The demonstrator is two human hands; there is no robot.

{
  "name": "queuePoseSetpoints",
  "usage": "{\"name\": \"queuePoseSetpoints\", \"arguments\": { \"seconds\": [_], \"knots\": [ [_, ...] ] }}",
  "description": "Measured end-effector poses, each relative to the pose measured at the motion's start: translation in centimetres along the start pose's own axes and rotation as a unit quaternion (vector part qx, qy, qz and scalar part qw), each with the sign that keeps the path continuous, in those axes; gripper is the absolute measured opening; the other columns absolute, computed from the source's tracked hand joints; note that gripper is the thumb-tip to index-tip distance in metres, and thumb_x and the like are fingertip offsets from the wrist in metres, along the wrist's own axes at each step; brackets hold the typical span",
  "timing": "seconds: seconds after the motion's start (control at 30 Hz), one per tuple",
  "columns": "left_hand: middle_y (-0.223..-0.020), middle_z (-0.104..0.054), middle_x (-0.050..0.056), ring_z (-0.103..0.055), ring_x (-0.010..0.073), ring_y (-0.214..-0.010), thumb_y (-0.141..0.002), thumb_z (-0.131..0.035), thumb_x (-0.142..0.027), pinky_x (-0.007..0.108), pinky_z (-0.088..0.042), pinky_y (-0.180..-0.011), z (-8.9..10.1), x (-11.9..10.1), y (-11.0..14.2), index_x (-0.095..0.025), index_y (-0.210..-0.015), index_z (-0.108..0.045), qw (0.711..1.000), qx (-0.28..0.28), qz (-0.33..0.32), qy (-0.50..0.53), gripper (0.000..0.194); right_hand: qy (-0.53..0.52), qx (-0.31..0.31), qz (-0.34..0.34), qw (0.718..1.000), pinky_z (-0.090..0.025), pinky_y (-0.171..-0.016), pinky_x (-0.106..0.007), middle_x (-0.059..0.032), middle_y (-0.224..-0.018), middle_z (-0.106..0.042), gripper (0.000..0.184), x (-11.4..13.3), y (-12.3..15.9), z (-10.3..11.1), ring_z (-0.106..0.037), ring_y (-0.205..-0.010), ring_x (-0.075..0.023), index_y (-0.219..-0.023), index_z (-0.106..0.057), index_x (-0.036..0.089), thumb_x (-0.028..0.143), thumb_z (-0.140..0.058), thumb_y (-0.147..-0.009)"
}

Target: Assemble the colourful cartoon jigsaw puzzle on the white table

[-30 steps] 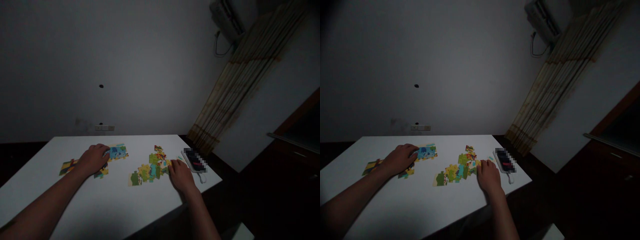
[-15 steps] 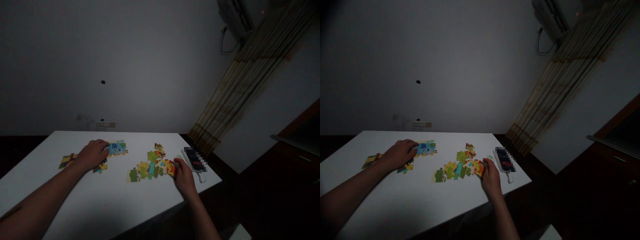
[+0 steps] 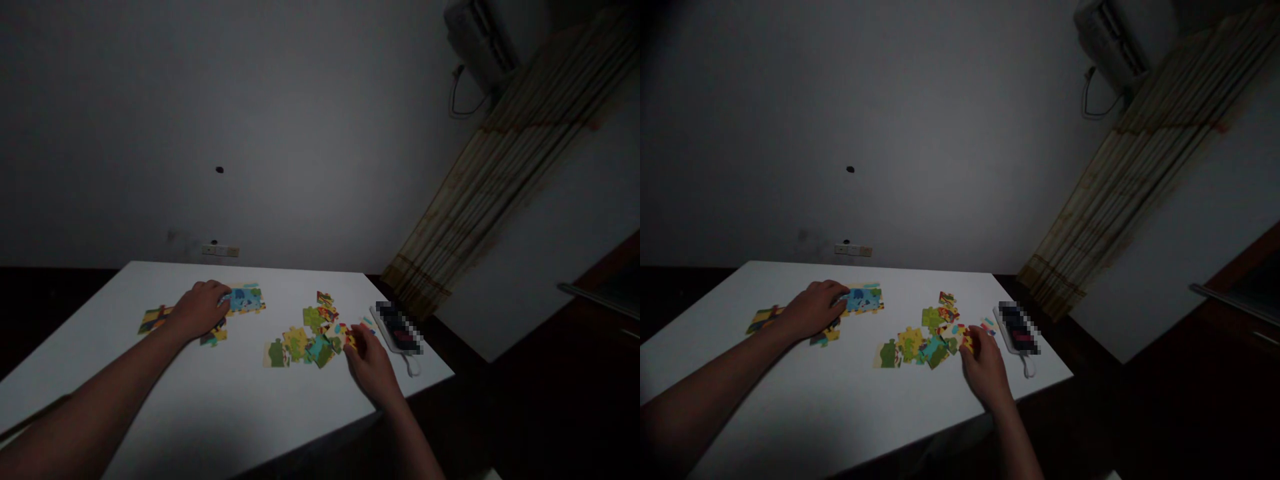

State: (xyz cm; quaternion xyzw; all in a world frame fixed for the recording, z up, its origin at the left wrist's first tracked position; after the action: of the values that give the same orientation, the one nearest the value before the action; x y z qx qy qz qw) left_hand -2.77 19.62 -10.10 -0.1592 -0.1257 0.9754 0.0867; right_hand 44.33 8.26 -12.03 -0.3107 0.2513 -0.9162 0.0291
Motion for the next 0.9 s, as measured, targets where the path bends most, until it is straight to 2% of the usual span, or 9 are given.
{"name": "queuePoseSetpoints", "arguments": {
  "seconds": [0.13,0.23,0.33,0.47,0.53,0.7,0.9],
  "knots": [
    [-0.144,-0.078,0.016,-0.068,0.043,-0.134,-0.098,-0.047,-0.049,0.055,-0.056,-0.113,0.1,-0.1,0.1,-0.027,-0.132,-0.083,1.0,-0.002,-0.001,0.004,0.054,-0.023,-0.017,-0.016,0.999,-0.062,-0.115,-0.061,-0.0158,-0.134,-0.083,0.038,-0.7,-0.2,0.1,-0.079,-0.126,-0.04,-0.13,-0.079,0.029,0.049,-0.066,-0.1],
    [-0.145,-0.078,0.014,-0.068,0.04,-0.135,-0.101,-0.046,-0.047,0.052,-0.055,-0.117,0.2,-0.2,0.2,-0.027,-0.135,-0.082,1.0,0.006,0.0,-0.012,0.053,0.001,-0.027,-0.01,1.0,-0.061,-0.114,-0.063,-0.0167,-0.132,-0.084,0.036,-0.4,-0.3,0.3,-0.077,-0.126,-0.0419,-0.124,-0.082,0.029,0.05,-0.062,-0.102],
    [-0.147,-0.078,0.015,-0.068,0.0384,-0.135,-0.103,-0.047,-0.044,0.049,-0.055,-0.117,0.4,-0.4,0.3,-0.022,-0.138,-0.081,1.0,0.009,0.0,-0.027,0.053,0.042,-0.015,-0.001,0.999,-0.059,-0.115,-0.065,-0.0166,-0.131,-0.084,0.038,0.4,-0.4,0.3,-0.076,-0.128,-0.0425,-0.119,-0.085,0.03,0.05,-0.056,-0.107],
    [-0.146,-0.078,0.014,-0.07,0.0371,-0.134,-0.104,-0.048,-0.044,0.047,-0.058,-0.113,0.5,-0.5,0.3,-0.02,-0.139,-0.081,0.999,0.009,-0.001,-0.038,0.054,0.087,0.023,0.045,0.995,-0.048,-0.126,-0.072,-0.0112,-0.152,-0.078,0.042,2.0,-0.1,-0.1,-0.058,-0.156,-0.047,-0.139,-0.083,0.034,0.053,-0.064,-0.107],
    [-0.145,-0.078,0.015,-0.07,0.038,-0.134,-0.103,-0.047,-0.044,0.048,-0.058,-0.112,0.3,-0.3,0.2,-0.021,-0.139,-0.082,0.999,0.008,-0.002,-0.038,0.055,0.094,0.048,0.069,0.992,-0.044,-0.128,-0.075,-0.0085,-0.153,-0.078,0.043,2.5,0.1,-0.4,-0.053,-0.16,-0.0479,-0.144,-0.081,0.036,0.049,-0.067,-0.105],
    [-0.145,-0.078,0.018,-0.069,0.0407,-0.133,-0.102,-0.045,-0.047,0.052,-0.057,-0.113,-0.4,0.2,-0.1,-0.019,-0.14,-0.082,1.0,-0.003,-0.007,-0.025,0.059,0.083,0.056,0.077,0.992,-0.052,-0.121,-0.068,-0.0102,-0.134,-0.084,0.035,2.6,0.2,0.0,-0.066,-0.146,-0.0444,-0.132,-0.082,0.035,0.045,-0.07,-0.102],
    [-0.145,-0.077,0.018,-0.069,0.0415,-0.132,-0.1,-0.048,-0.049,0.052,-0.057,-0.11,-0.4,0.2,-0.2,-0.021,-0.139,-0.083,1.0,-0.002,-0.005,-0.026,0.059,0.069,-0.034,-0.009,0.997,-0.058,-0.107,-0.06,-0.0187,-0.125,-0.082,0.041,1.2,-0.5,0.8,-0.075,-0.119,-0.0428,-0.122,-0.08,0.024,0.055,-0.064,-0.1]
  ]
}}
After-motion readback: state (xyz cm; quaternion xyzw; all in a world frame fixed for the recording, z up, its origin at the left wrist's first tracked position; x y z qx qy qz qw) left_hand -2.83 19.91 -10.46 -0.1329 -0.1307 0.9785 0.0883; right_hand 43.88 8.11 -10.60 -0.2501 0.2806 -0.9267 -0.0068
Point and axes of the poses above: each hand's wrist, its own y-axis away from the middle knuckle, its own z-axis out of the back of the hand, x = y × z, the point moved 4 cm from there along -y, towards the middle knuckle
